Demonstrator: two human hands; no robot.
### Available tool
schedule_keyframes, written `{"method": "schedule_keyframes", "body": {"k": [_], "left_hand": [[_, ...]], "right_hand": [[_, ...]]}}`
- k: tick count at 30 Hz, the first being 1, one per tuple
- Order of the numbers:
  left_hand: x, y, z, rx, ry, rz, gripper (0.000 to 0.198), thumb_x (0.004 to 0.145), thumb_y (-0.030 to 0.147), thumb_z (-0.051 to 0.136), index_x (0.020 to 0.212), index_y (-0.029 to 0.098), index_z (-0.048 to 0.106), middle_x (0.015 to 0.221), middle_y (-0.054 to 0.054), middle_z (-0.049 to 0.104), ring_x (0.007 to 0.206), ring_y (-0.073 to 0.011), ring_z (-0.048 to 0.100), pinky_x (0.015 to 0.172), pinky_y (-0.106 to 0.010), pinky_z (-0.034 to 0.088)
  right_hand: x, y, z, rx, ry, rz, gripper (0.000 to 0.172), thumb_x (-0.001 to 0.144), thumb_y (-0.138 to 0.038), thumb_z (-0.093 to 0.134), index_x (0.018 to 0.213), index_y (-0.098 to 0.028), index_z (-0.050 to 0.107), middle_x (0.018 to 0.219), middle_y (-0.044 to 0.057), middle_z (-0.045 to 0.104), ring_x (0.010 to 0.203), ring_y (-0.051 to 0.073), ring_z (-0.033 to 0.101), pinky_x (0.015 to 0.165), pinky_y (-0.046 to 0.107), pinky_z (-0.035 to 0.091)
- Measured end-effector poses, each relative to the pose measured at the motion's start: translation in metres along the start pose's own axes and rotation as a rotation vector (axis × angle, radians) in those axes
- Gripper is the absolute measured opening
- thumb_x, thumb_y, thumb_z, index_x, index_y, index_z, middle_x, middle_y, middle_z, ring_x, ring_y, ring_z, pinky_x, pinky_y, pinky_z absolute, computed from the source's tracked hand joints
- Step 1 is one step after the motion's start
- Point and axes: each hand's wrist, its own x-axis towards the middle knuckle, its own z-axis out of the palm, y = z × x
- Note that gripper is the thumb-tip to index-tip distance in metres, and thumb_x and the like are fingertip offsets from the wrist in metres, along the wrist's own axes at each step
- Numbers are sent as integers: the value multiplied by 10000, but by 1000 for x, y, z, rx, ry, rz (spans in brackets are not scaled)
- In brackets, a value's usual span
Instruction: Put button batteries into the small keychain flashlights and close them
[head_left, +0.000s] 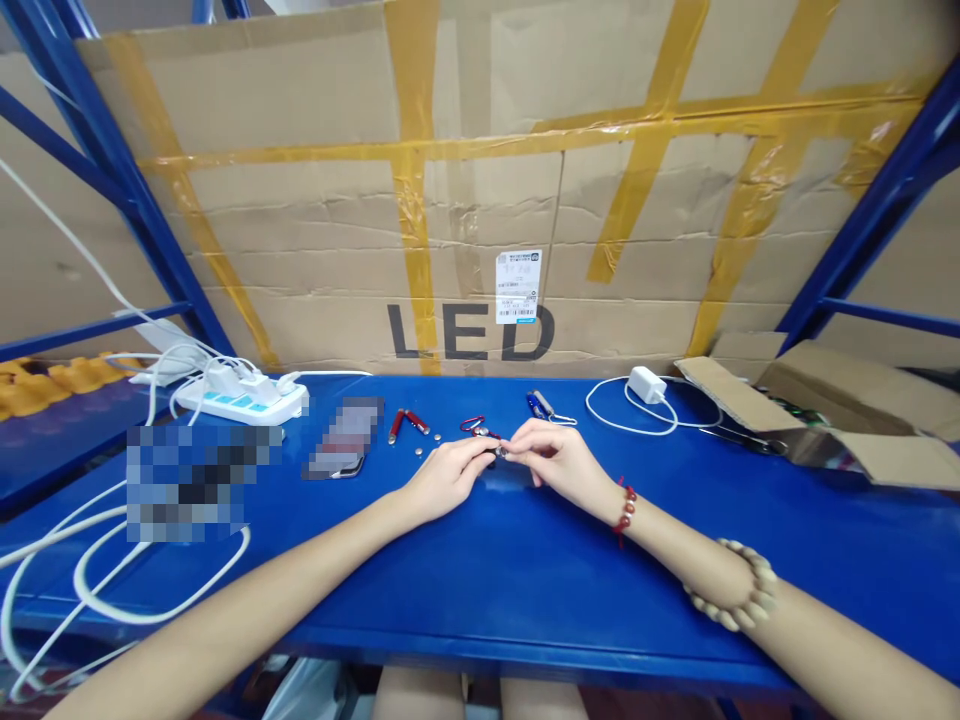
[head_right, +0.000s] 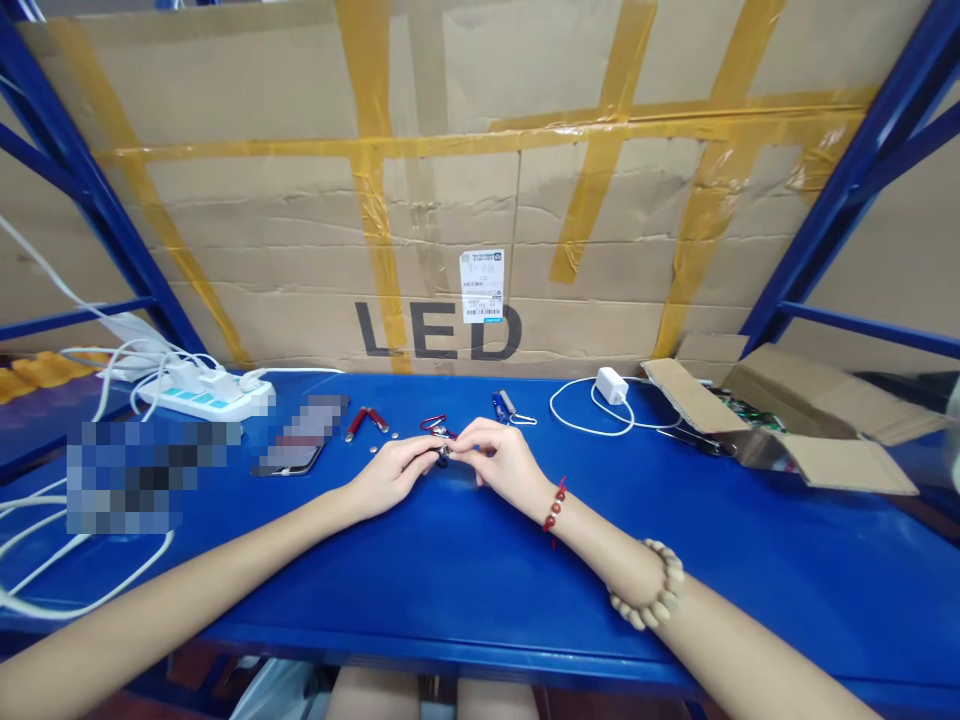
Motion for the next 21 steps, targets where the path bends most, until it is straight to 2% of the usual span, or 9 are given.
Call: {"method": "schedule_keyframes", "body": {"k": [7,12,21], "left_hand": [[0,7,-4,-5,-34,-30,263,896,219,364,1021,170,590,827,-30,661,758,-141,614,738,-248,471],[-2,8,-5,-31,-63,-15,254,897,228,345,990,176,576,754,-5,621,663,-117,573,668,-214,446],[-1,4,-4,-15,-88,-42,230,900,229,330,919,167,551,669,14,562,622,-112,542,630,-211,407]], "right_hand": [[-1,-2,-2,36,-37,1,276,747,-414,622,716,-146,684,794,32,577,385,24,483,367,185,430],[-1,-4,-3,23,-61,9,252,728,-400,648,696,-153,685,785,30,582,394,26,486,371,183,438],[1,3,3,136,-57,120,268,661,-389,701,680,-123,674,750,17,564,372,23,494,352,178,412]]}}
